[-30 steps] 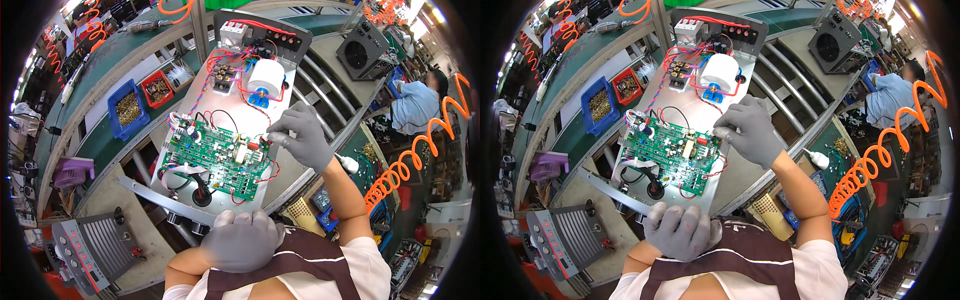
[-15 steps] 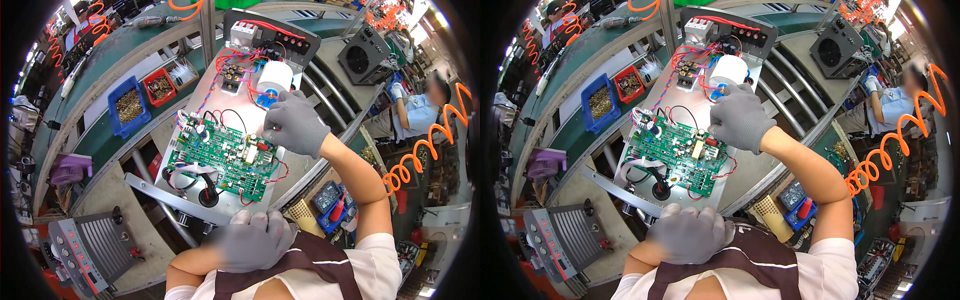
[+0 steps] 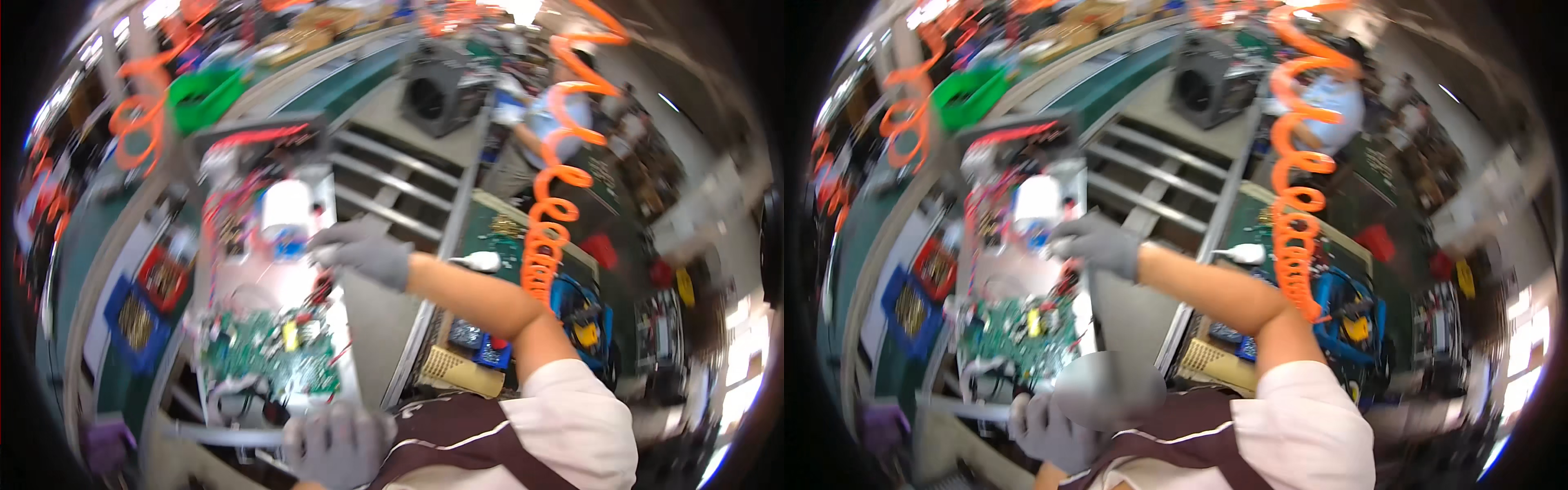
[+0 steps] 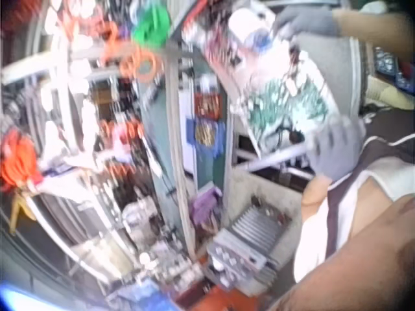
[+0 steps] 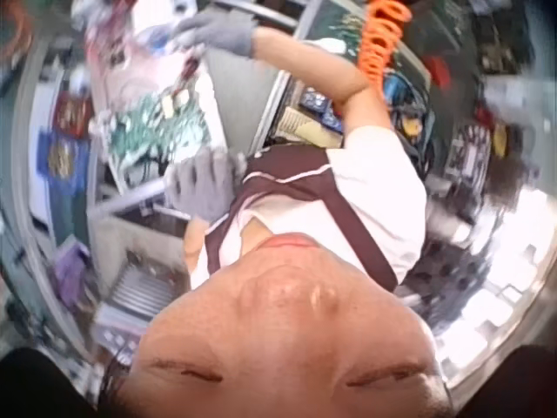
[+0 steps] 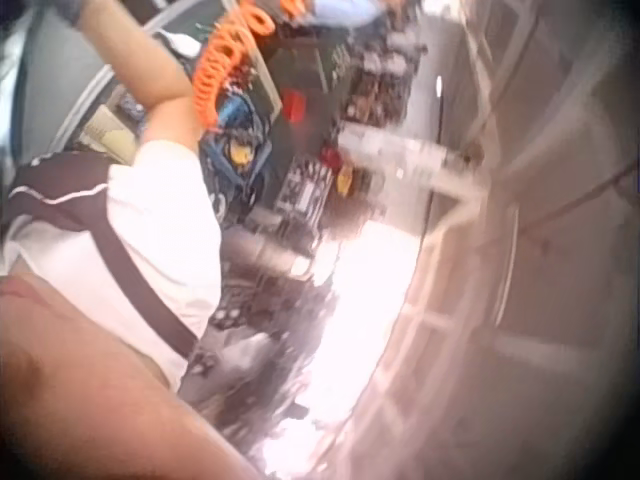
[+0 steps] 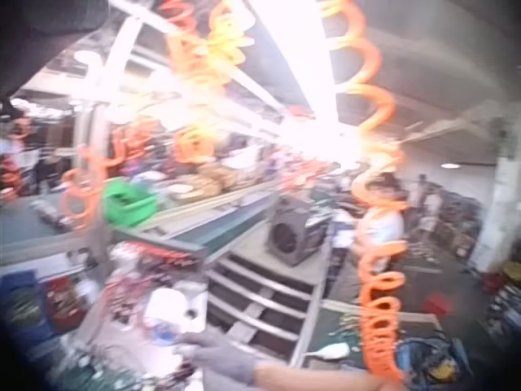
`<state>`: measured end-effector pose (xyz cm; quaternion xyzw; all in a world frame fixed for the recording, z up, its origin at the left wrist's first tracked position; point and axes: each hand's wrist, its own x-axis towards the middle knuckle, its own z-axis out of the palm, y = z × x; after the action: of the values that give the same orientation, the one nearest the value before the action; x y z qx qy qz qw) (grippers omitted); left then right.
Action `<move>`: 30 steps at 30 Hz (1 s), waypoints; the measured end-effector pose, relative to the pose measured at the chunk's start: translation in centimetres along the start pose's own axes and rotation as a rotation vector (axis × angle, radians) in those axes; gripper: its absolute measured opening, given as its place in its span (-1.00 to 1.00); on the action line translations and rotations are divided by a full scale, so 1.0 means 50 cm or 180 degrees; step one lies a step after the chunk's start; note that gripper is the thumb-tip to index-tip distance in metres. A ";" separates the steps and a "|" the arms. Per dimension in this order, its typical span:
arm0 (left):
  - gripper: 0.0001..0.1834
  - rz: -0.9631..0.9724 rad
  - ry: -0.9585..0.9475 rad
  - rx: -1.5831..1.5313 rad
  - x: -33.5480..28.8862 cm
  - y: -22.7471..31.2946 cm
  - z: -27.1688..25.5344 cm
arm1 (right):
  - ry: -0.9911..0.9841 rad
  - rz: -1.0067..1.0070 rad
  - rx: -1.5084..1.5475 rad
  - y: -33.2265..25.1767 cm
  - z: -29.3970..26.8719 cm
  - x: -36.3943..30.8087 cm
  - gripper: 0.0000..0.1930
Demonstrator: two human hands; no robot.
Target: The person assembles an electronic device on a workbench. They connect red and black wires to terminals, secure components with screws, and apply a red liquid from a bottle to the circuit board and internal parts. The person handles the device casing and circuit board throughout the process.
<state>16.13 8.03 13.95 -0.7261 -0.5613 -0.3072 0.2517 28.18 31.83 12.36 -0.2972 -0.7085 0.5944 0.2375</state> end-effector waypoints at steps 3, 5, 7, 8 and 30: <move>-0.89 -0.0070 -0.0081 0.0130 0.037 0.002 -0.030 | -0.0055 -0.0027 0.0281 0.005 0.015 0.017 -0.71; -0.86 -0.0015 -0.0079 0.0173 0.034 0.006 -0.027 | 0.0085 0.0284 0.0903 0.035 0.017 0.019 -0.74; -0.85 0.0017 -0.0038 0.0185 0.031 0.010 -0.025 | 0.0320 0.0549 0.1303 0.043 0.010 0.006 -0.78; -0.86 0.0016 0.0009 0.0191 0.029 0.011 -0.023 | 0.0391 0.0690 0.1499 0.045 0.011 0.005 -0.79; -0.86 -0.0043 -0.0119 0.0106 0.003 0.002 0.001 | -0.0164 -0.0393 -0.0580 0.025 0.014 0.017 -0.77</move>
<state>16.25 8.15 14.05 -0.7237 -0.5758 -0.2859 0.2511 27.27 32.09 10.97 -0.2579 -0.7824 0.5193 0.2273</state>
